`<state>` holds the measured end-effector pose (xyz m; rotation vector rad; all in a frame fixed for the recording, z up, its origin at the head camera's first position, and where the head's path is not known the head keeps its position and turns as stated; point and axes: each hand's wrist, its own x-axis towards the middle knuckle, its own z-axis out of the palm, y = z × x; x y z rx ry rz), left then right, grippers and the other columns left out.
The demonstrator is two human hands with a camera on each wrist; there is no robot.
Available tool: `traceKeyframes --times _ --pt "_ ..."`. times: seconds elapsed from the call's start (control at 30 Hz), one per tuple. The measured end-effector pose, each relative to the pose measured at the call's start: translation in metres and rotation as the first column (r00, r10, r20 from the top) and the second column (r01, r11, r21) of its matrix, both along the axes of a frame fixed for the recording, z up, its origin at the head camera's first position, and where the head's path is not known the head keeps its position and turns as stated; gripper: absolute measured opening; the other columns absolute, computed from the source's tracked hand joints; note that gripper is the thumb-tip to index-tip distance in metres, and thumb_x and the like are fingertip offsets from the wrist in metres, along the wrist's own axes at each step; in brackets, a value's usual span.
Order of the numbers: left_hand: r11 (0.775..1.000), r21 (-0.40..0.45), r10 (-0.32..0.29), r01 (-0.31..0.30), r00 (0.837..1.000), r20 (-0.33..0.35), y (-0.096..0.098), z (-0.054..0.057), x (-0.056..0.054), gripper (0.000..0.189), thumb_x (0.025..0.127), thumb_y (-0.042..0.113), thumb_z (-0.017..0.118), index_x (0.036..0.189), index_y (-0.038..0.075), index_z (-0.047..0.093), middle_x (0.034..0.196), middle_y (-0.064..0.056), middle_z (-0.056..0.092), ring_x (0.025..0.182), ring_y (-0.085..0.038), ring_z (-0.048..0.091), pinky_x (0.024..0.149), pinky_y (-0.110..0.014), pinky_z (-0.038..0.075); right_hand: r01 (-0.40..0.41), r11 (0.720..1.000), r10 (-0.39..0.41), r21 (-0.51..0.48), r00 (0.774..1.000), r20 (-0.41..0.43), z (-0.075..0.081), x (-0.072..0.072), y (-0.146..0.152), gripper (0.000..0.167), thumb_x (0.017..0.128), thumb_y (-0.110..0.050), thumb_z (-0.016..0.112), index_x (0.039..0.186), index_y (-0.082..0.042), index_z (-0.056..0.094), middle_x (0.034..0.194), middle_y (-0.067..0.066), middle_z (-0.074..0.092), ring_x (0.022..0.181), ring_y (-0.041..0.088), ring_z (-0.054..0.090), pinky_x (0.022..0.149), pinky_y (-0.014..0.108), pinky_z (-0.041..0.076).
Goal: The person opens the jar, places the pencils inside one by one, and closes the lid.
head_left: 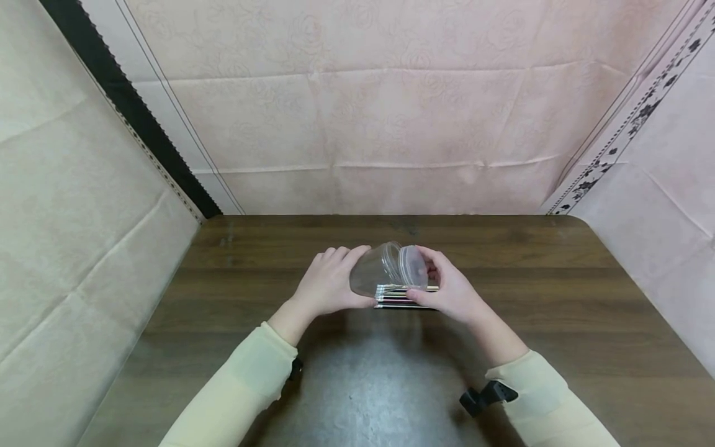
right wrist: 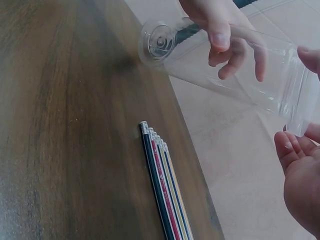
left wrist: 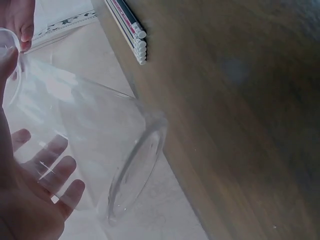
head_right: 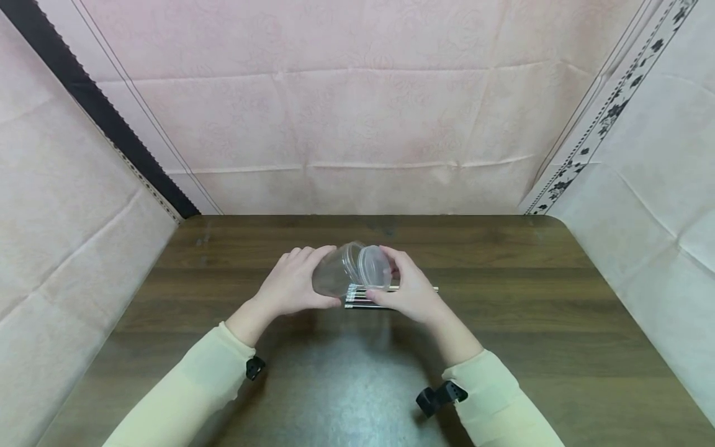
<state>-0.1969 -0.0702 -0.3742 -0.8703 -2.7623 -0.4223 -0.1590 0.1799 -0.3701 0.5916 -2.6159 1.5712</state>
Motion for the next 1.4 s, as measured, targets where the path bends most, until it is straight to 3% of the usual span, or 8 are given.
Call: traceKeyframes --times 0.17,0.43,0.63,0.93,1.17,1.4 --pt "0.993 0.104 0.041 -0.049 0.996 0.082 0.0 0.0 -0.005 0.093 0.06 0.061 0.076 0.138 0.023 0.04 0.118 -0.002 0.056 0.102 -0.022 0.048 0.086 -0.043 0.039 -0.021 1.0 0.021 -0.003 0.998 -0.056 -0.001 0.003 -0.003 0.076 0.072 -0.01 0.079 0.136 0.001 0.039 0.118 0.014 0.047 0.099 0.026 0.051 0.087 0.031 0.043" --pt "0.972 0.203 0.084 -0.114 0.985 0.151 -0.003 -0.005 -0.011 0.096 0.061 0.058 0.078 0.139 0.018 0.038 0.121 -0.005 0.056 0.104 -0.027 0.05 0.09 -0.047 0.038 -0.04 0.995 0.056 0.096 0.984 -0.168 -0.001 0.012 -0.009 0.082 0.066 -0.018 0.084 0.135 -0.003 0.043 0.121 0.009 0.045 0.1 0.019 0.049 0.087 0.037 0.044" --pt "0.936 0.318 0.084 -0.15 0.973 0.213 -0.004 -0.006 -0.014 0.092 0.065 0.053 0.079 0.138 0.016 0.037 0.125 -0.005 0.055 0.11 -0.029 0.05 0.092 -0.05 0.038 -0.097 0.978 0.136 0.185 0.968 -0.212 -0.004 0.022 -0.017 0.085 0.065 -0.027 0.084 0.136 -0.003 0.043 0.122 0.009 0.045 0.104 0.024 0.05 0.086 0.039 0.045" --pt "0.882 0.442 0.043 -0.162 0.963 0.267 -0.002 -0.006 -0.016 0.091 0.067 0.048 0.08 0.138 0.016 0.034 0.126 -0.005 0.052 0.116 -0.026 0.047 0.092 -0.049 0.039 -0.214 0.909 0.309 0.358 0.922 -0.232 -0.023 0.04 -0.037 0.086 0.065 -0.041 0.083 0.133 -0.003 0.047 0.124 0.007 0.044 0.112 0.02 0.045 0.088 0.034 0.045" --pt "0.856 0.48 0.049 -0.191 0.955 0.294 0.0 -0.005 -0.016 0.094 0.069 0.048 0.078 0.141 0.013 0.029 0.129 -0.008 0.05 0.12 -0.027 0.045 0.094 -0.051 0.038 -0.249 0.847 0.397 0.47 0.884 -0.247 -0.044 0.05 -0.051 0.087 0.062 -0.048 0.083 0.129 -0.004 0.05 0.119 0.002 0.045 0.111 0.017 0.041 0.091 0.03 0.041" --pt "0.834 0.502 0.058 -0.227 0.942 0.33 0.003 -0.003 -0.015 0.096 0.069 0.051 0.077 0.142 0.016 0.027 0.129 -0.006 0.051 0.122 -0.027 0.044 0.095 -0.052 0.037 -0.294 0.792 0.443 0.534 0.879 -0.173 -0.058 0.06 -0.063 0.087 0.062 -0.055 0.08 0.128 -0.006 0.052 0.117 -0.002 0.045 0.106 0.012 0.04 0.089 0.022 0.04"
